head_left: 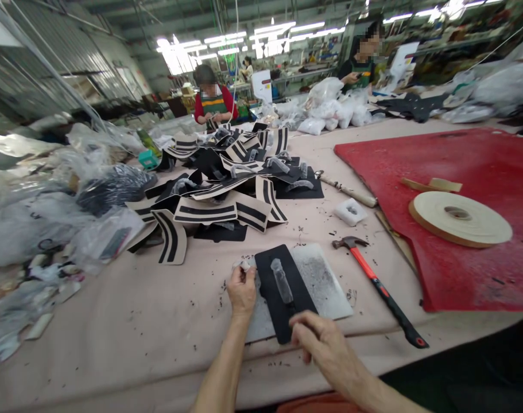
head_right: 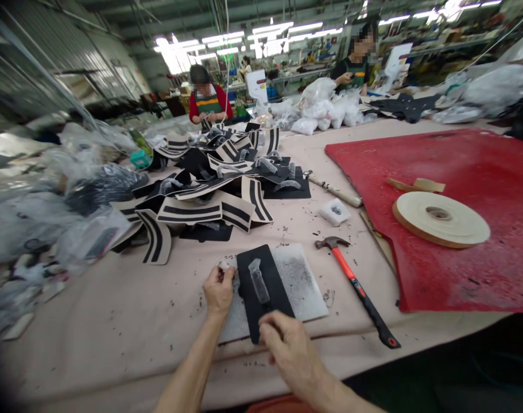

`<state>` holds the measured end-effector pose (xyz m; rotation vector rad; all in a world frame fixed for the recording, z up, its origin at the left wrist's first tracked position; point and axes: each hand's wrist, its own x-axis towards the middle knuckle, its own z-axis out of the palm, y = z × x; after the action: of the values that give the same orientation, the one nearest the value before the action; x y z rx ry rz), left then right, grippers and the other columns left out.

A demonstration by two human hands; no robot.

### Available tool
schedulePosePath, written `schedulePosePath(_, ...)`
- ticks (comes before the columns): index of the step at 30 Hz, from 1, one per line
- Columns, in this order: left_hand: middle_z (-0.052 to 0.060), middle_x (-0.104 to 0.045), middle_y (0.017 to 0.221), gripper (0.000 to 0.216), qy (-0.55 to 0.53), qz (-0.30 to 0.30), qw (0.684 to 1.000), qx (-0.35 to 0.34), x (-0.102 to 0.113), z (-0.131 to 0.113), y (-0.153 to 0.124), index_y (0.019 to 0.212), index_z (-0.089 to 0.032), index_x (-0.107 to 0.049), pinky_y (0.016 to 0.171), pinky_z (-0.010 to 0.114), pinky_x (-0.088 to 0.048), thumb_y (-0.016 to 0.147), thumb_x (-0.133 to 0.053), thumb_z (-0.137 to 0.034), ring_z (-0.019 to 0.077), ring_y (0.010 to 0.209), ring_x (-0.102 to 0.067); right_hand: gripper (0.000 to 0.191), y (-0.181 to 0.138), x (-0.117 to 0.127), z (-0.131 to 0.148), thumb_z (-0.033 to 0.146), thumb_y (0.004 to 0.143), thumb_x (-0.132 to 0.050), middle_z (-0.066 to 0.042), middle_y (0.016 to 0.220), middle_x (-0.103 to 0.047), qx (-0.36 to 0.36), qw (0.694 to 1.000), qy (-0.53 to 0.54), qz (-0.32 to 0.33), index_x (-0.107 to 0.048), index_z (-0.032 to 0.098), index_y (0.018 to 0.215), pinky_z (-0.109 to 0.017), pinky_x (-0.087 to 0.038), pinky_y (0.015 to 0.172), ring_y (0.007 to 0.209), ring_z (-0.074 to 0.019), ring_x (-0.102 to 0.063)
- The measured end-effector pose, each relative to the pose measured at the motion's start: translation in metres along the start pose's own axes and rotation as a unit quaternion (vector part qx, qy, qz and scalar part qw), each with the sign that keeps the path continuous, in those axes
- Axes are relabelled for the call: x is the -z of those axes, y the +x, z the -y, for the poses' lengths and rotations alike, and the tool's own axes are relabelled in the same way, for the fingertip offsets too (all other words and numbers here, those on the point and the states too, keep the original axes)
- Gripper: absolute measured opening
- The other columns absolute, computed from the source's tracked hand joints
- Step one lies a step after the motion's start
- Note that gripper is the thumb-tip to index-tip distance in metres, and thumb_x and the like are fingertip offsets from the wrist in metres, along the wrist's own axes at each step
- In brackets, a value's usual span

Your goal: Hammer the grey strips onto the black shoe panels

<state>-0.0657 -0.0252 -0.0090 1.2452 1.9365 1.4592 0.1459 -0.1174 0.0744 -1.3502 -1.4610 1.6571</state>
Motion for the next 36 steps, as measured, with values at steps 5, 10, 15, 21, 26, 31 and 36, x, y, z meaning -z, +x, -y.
schedulePosePath(5,0.001,-0.067,0.069,0.025,-0.032,0.007,0.999,0.004,0.002,0.004,0.001,0.078,-0.018,-0.065,0.064,0.024,-0.048,0.081,-0.067,-0.043,0.017,0.065,-0.063,0.048,0.079,0.033,0.026,0.035,0.091,-0.058,-0.015,0.137,-0.054,0.239,0.923,-0.293,-0.074,-0.055,0.021,0.137,-0.041,-0.049,0.096,0.106,-0.0244,-0.063)
schedulePosePath(10,0.004,-0.073,0.079,0.027,-0.115,0.023,0.992,0.04,0.004,-0.001,0.004,0.086,-0.016,-0.07,0.072,0.027,-0.053,0.08,-0.07,-0.042,0.0185,0.075,-0.068,0.04,0.101,0.017,-0.008,0.037,0.092,-0.061,-0.011,0.119,-0.063,0.268,0.896,-0.346,-0.078,-0.057,0.019,0.128,-0.04,-0.049,0.096,0.11,-0.0251,-0.061)
schedulePosePath(15,0.005,-0.076,0.086,0.025,-0.175,0.083,0.98,0.037,-0.014,-0.021,0.007,0.091,-0.016,-0.071,0.08,0.028,-0.055,0.08,-0.072,-0.039,0.0185,0.081,-0.071,0.026,0.084,-0.01,-0.028,0.036,0.098,-0.049,-0.011,0.108,-0.063,0.236,0.878,-0.378,-0.175,-0.058,0.017,0.114,-0.037,-0.052,0.079,0.091,-0.0251,-0.064)
schedulePosePath(21,0.008,-0.078,0.093,0.032,-0.194,0.142,0.968,0.067,-0.031,-0.022,0.007,0.097,-0.015,-0.07,0.085,0.033,-0.057,0.079,-0.072,-0.041,0.0213,0.087,-0.074,0.033,0.082,-0.023,-0.024,0.039,0.098,-0.047,-0.015,0.12,-0.062,0.18,0.925,-0.287,-0.173,-0.054,0.017,0.122,-0.041,-0.053,0.084,0.101,-0.0281,-0.065)
schedulePosePath(26,0.009,-0.079,0.095,0.035,-0.175,0.171,0.968,0.06,-0.025,-0.019,0.006,0.101,-0.016,-0.069,0.085,0.034,-0.058,0.081,-0.071,-0.045,0.0228,0.09,-0.075,0.046,0.081,-0.016,-0.03,0.038,0.095,-0.054,-0.014,0.145,-0.051,0.216,0.951,-0.188,-0.121,-0.047,0.022,0.138,-0.046,-0.042,0.11,0.135,-0.0286,-0.048)
schedulePosePath(31,0.008,-0.079,0.093,0.027,-0.149,0.181,0.971,0.045,-0.023,-0.024,0.006,0.099,-0.016,-0.07,0.082,0.032,-0.057,0.084,-0.068,-0.039,0.0214,0.086,-0.074,0.038,0.077,-0.008,-0.036,0.035,0.093,-0.056,-0.013,0.139,-0.055,0.223,0.963,-0.1,-0.115,-0.055,0.021,0.129,-0.039,-0.051,0.095,0.111,-0.0242,-0.061)
schedulePosePath(36,0.008,-0.079,0.092,0.026,-0.127,0.183,0.974,0.028,-0.024,-0.023,0.005,0.1,-0.016,-0.07,0.079,0.031,-0.057,0.087,-0.066,-0.038,0.0211,0.084,-0.074,0.029,0.072,-0.007,-0.037,0.035,0.094,-0.055,-0.01,0.12,-0.062,0.208,0.966,-0.047,-0.147,-0.059,0.021,0.12,-0.031,-0.052,0.072,0.073,-0.0151,-0.059)
